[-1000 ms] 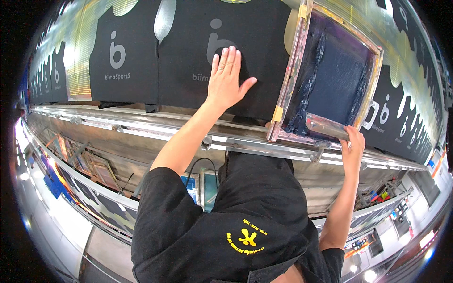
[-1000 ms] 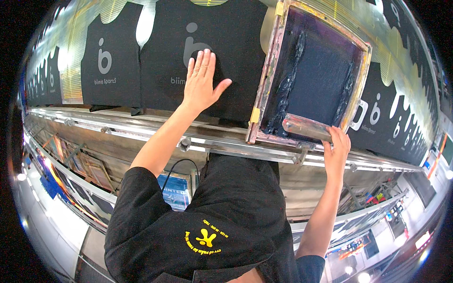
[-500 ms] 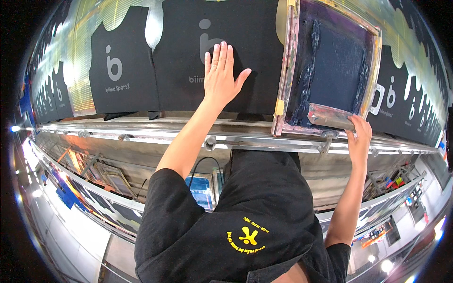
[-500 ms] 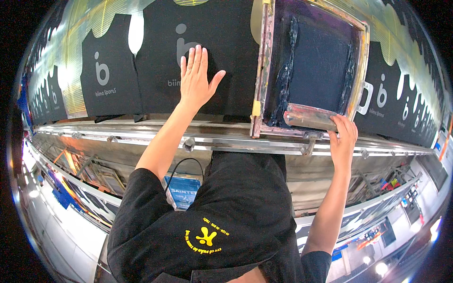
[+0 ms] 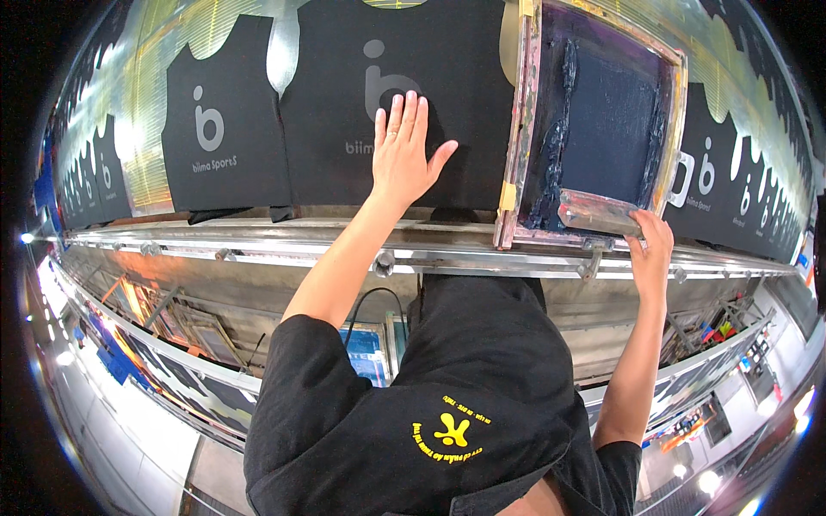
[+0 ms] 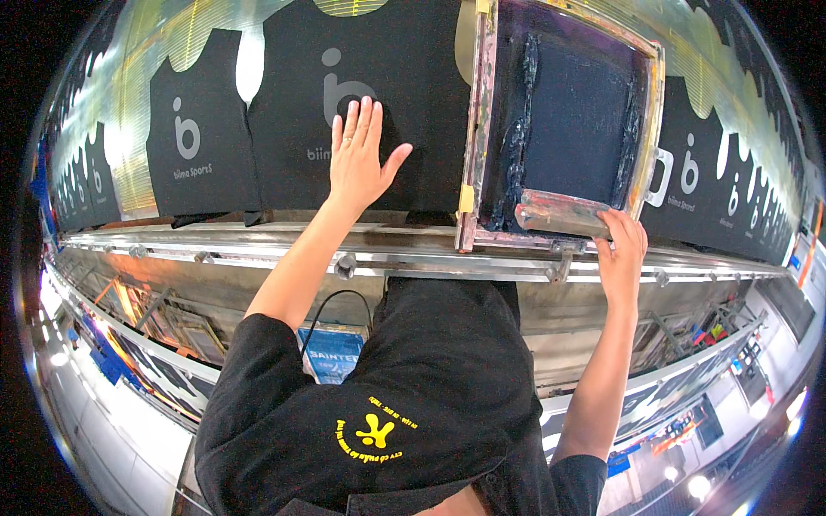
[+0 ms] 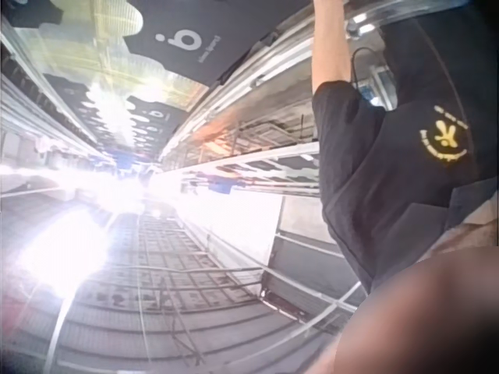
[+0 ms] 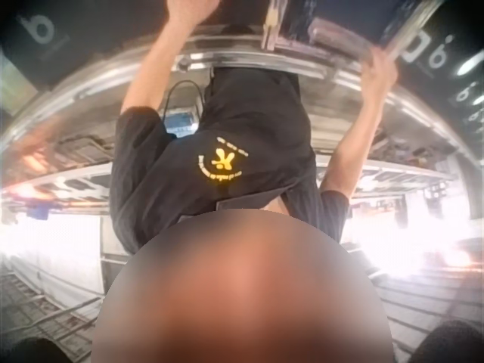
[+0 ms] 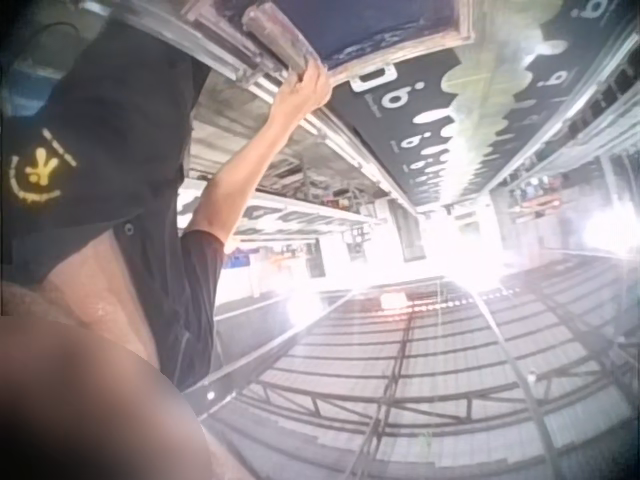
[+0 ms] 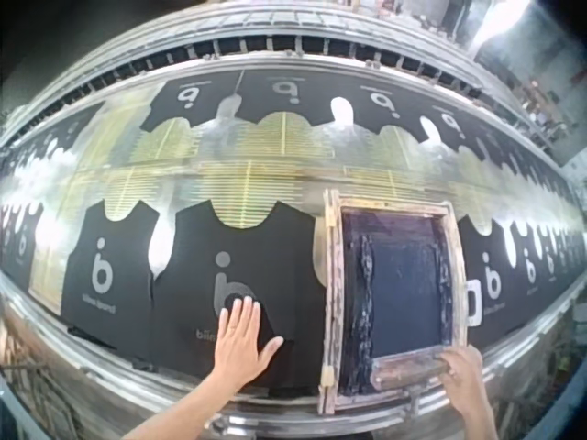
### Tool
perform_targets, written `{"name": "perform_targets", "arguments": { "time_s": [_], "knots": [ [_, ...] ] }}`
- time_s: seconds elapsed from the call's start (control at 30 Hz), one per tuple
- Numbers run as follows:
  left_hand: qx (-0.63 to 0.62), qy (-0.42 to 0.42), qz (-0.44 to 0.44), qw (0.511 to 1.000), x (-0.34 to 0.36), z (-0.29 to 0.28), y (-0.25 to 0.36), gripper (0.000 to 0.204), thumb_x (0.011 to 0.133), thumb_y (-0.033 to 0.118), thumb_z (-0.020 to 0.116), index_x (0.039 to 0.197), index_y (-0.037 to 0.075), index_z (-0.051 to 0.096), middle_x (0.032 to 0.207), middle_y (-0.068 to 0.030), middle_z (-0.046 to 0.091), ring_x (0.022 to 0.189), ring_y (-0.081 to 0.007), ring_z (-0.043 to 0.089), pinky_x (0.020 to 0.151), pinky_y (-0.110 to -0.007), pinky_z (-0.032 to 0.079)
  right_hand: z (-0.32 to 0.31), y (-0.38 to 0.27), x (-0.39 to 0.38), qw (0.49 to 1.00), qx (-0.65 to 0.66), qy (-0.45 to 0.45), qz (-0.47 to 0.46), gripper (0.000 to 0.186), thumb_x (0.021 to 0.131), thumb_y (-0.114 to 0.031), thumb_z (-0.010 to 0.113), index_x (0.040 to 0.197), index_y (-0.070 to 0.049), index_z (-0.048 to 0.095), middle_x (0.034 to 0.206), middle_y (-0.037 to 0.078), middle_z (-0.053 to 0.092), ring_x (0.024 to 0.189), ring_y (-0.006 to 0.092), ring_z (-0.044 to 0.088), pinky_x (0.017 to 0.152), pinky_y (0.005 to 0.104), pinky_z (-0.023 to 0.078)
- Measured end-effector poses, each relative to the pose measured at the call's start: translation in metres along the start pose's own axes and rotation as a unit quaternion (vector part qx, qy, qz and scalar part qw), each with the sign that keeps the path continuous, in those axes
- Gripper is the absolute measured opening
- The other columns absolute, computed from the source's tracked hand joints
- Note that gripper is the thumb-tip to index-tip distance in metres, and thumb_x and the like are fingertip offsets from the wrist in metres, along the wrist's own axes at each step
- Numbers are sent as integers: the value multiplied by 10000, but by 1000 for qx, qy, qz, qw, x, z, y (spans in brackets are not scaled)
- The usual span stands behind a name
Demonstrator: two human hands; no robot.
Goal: The person uses a squeegee to spread dark ink across a screen-printing frame mounted over a black t-shirt. They repeatedly pull the squeegee across the screen to coat it evenly, then lift the frame to reveal the printed logo on the shirt.
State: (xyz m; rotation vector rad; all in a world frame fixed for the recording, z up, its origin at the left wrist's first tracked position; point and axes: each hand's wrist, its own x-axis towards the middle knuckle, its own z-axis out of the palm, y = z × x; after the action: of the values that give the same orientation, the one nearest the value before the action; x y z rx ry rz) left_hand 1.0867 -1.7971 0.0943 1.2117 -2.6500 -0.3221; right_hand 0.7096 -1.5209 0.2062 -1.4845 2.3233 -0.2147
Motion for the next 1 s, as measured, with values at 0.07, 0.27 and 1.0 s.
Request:
{"name": "perform_targets", "arguments": {
  "time_s": [0.07, 0.27, 1.0],
  "knots": [
    [7, 1, -7, 1000, 3, 1, -4, 864, 1047, 601, 569, 1605, -40, 415, 1678, -250, 401, 1588, -415, 330, 1300, -576, 189, 0, -1, 1, 1000, 0, 1, -4, 462, 841, -12, 731, 1293, -101, 703, 1351, 96, 673, 1340, 315, 581, 1229, 485, 335],
    [5, 10, -26, 1000, 8, -2, -4, 830, 1046, 594, 573, 1585, -25, 450, 1672, -251, 408, 1577, -429, 340, 1293, -582, 207, -4, -2, 6, 1000, 2, -17, -1, 483, 828, -5, 743, 1299, -101, 704, 1356, 98, 673, 1339, 321, 581, 1222, 482, 340],
    [-747, -202, 219, 595, 42, -283, 147, 785, 1015, 497, 609, 1547, -62, 469, 1544, -282, 510, 1467, -408, 456, 1232, -530, 296, 3, -11, 4, 999, 38, 14, -24, 396, 809, -55, 789, 1201, -77, 740, 1234, 101, 721, 1207, 349, 634, 1108, 467, 429]
  ]
}}
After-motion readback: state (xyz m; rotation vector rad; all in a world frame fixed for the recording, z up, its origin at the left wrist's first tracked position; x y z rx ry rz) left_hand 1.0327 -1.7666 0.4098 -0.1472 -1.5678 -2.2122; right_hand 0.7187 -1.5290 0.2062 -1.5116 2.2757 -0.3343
